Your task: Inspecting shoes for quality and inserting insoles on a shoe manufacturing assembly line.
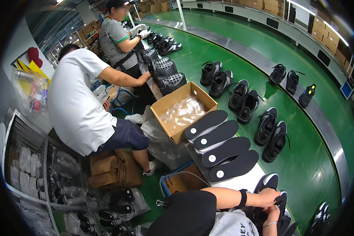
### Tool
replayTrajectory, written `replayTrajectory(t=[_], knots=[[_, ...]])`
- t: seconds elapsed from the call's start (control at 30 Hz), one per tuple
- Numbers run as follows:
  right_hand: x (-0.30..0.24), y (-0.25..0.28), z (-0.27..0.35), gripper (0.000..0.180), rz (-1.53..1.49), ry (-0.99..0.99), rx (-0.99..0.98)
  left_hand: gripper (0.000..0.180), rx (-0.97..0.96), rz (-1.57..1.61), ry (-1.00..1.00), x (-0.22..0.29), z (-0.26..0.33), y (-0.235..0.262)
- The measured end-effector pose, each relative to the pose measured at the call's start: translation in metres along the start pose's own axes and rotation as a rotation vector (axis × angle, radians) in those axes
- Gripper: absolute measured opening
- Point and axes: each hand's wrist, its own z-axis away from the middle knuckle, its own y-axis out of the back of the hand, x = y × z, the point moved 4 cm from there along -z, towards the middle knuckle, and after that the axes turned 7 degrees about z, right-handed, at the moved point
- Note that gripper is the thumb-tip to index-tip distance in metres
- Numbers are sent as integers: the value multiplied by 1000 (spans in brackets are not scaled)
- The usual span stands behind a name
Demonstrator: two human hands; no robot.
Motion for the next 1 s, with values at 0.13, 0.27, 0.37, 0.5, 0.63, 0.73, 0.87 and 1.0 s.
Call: replayTrajectory(t=[0.13,0.27,0.37,0.5,0.63,0.73,0.87,1.0], knots=[[-24,-5,18,15,-333,138,-202,17,23,-38,126,-8,-9,8],[-52,10,49,13,-138,177,-47,31,14,61,96,10,-13,25],[-66,7,74,12,41,198,34,50,234,-51,-238,56,5,56],[-93,-23,86,14,491,644,-43,25,-560,233,117,59,29,55],[-91,-25,92,17,508,552,-85,16,-268,293,448,16,43,126],[-81,35,98,23,542,565,152,25,234,-87,168,-23,40,257],[-21,150,99,16,399,273,684,33,637,-713,535,-82,55,432],[47,206,101,27,951,-45,780,52,777,-1481,495,-59,34,424]])
